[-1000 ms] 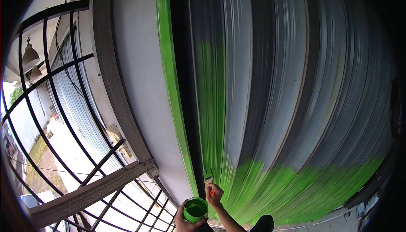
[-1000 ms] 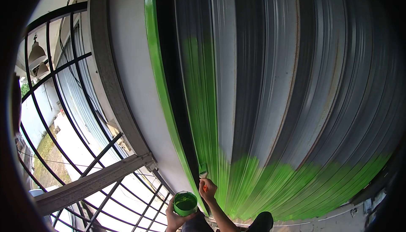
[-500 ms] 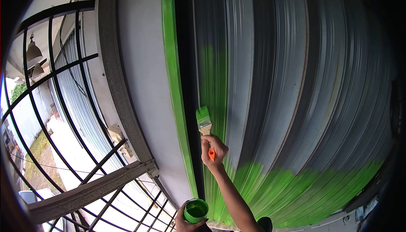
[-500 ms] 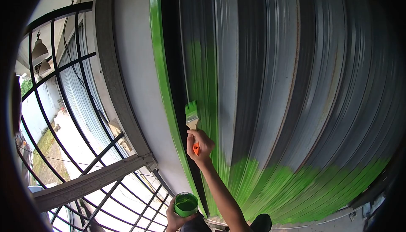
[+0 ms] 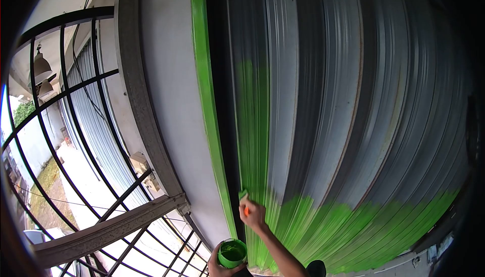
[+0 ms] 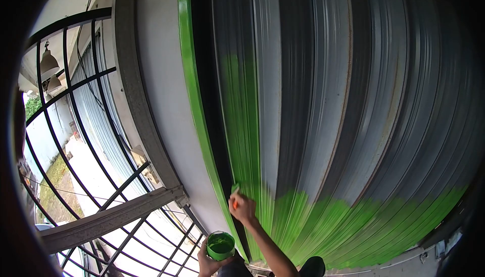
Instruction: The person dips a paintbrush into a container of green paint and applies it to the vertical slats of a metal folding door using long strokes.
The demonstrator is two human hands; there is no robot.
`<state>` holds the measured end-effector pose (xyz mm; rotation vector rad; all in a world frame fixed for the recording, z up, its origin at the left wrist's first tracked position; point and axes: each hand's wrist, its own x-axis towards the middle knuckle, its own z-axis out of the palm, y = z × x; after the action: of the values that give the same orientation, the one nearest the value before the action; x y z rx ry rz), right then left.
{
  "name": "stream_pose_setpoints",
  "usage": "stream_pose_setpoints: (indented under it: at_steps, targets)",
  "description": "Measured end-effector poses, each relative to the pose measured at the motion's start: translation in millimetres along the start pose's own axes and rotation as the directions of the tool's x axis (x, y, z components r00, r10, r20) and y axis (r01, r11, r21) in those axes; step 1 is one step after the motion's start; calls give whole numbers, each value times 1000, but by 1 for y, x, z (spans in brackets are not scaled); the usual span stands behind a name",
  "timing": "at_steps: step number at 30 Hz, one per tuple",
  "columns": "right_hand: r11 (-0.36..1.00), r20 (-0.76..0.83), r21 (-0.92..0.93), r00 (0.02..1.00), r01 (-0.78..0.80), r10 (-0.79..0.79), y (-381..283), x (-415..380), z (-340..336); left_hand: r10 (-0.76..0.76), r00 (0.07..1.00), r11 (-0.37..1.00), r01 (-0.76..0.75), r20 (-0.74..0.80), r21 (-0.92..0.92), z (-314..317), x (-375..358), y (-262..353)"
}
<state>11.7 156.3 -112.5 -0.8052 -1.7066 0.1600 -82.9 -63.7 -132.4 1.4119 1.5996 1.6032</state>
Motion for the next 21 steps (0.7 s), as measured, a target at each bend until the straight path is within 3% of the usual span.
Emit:
stream_pose_setpoints:
  at_steps: [1, 4, 7, 9, 13, 16, 17, 21]
  targets:
    - [998, -22, 39, 998, -58, 59, -12, 27, -7, -2, 1000, 1000, 3, 11, -12, 0, 1, -1]
    - [991, -167, 123, 985, 56, -35, -53, 109, -37, 14, 1000, 1000, -14, 21, -18, 2, 4, 6]
    - [938, -328, 273, 937, 214, -119, -77, 160, -61, 6, 999, 1000, -6, 32, -12, 3, 4, 11]
    - [887, -490, 277, 848, 369, -200, -86, 179, -68, -5, 999, 1000, 5, 40, 3, 5, 3, 10]
    - [889, -389, 388, 918, 245, -83, -39, 145, -44, 48, 998, 998, -47, 30, -28, 6, 1, 10]
    - [883, -285, 466, 955, 63, 82, 6, 57, -21, 74, 997, 997, -73, 28, -26, 9, 1, 9]
    - [918, -223, 397, 970, 4, 93, 26, 23, -15, 74, 997, 997, -74, 30, -4, 9, 3, 9]
    - [777, -120, 579, 916, -248, 382, 60, -49, 0, 49, 998, 997, -46, 38, -67, 12, 4, 16]
